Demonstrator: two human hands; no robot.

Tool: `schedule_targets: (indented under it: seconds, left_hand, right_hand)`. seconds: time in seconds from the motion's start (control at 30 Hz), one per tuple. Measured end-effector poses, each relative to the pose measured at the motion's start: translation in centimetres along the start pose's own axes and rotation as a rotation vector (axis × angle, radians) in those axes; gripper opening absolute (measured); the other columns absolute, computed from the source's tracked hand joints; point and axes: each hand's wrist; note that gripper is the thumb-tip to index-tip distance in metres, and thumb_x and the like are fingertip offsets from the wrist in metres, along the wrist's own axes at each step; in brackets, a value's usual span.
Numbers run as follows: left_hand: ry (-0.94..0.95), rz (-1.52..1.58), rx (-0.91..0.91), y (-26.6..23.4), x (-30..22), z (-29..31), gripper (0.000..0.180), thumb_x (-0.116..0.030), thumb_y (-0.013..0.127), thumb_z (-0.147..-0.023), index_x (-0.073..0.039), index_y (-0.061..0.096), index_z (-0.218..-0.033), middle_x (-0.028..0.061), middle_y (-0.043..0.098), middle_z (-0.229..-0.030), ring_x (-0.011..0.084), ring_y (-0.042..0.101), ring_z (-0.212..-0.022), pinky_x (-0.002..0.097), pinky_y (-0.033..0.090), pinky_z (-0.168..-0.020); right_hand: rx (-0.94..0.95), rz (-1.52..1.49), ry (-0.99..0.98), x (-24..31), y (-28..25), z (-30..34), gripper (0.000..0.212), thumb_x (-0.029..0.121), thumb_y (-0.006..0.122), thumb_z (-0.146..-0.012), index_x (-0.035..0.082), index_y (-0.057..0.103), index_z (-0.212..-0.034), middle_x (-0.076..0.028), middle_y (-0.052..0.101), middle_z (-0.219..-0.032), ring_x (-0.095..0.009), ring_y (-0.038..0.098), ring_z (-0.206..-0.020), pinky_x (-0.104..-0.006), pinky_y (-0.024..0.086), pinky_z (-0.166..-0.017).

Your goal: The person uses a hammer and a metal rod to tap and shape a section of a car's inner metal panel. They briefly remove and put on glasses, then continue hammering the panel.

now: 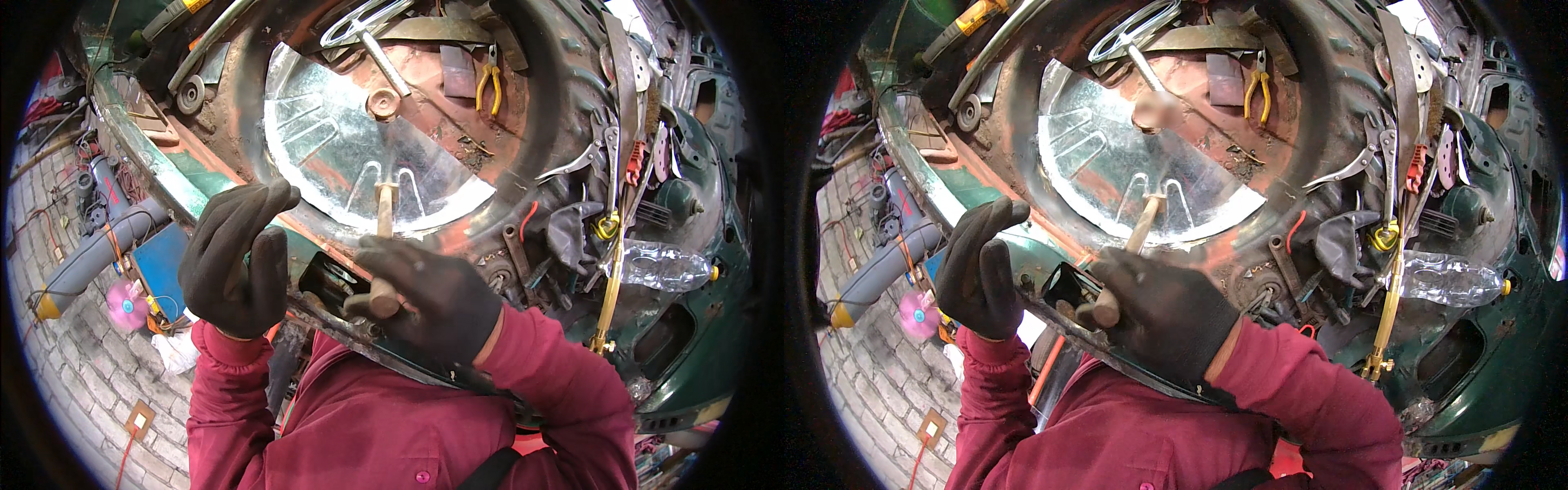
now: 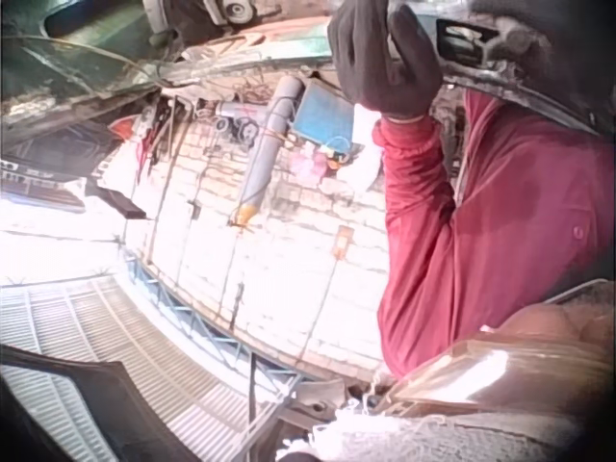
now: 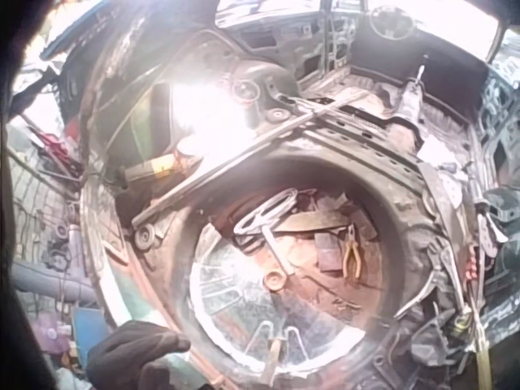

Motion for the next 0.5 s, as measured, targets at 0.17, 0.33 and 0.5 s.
schedule_targets:
  seconds: [0.17,0.33,0.5]
  left_hand:
    - [-0.017,0.031,-0.004,-0.2,0.2,0.3,0.028,0.004,0.069,-0.093,0.009,0.076,-0.119,0.0210,0.080,-0.103,0.0319,0.078,-0.094,0.0391,0.061,-0.085]
    - [-0.010,0.042,-0.006,-0.3,0.5,0.5,0.033,0.005,0.073,-0.087,0.006,0.076,-0.119,0.0179,0.081,-0.106,0.0303,0.077,-0.096,0.0391,0.061,-0.085]
    - [0.034,0.028,-0.004,-0.5,0.7,0.3,0.036,0.001,0.078,-0.085,0.003,0.076,-0.120,0.0156,0.081,-0.107,0.0306,0.078,-0.095,0.0393,0.061,-0.085]
  right_hand:
    - [-0.264,0.198,-0.096,-2.1,-2.3,-3.4,0.043,0.032,0.095,-0.083,0.004,0.067,-0.099,-0.014,0.072,-0.085,-0.030,0.076,-0.075,-0.0407,0.059,-0.064]
    - [-0.157,0.077,0.030,-2.4,-4.0,-4.8,0.025,0.021,0.081,-0.095,0.003,0.064,-0.096,-0.015,0.066,-0.080,-0.032,0.070,-0.071,-0.0409,0.053,-0.063]
    - [0.080,0.159,-0.052,-2.4,-4.5,-2.5,0.026,0.015,0.079,-0.093,0.005,0.068,-0.115,-0.019,0.073,-0.108,-0.035,0.075,-0.092,-0.0423,0.061,-0.078]
Point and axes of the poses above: each hand's wrist, its own z-axis away from the middle knuckle, its own y-axis out of the palm, x = y × z
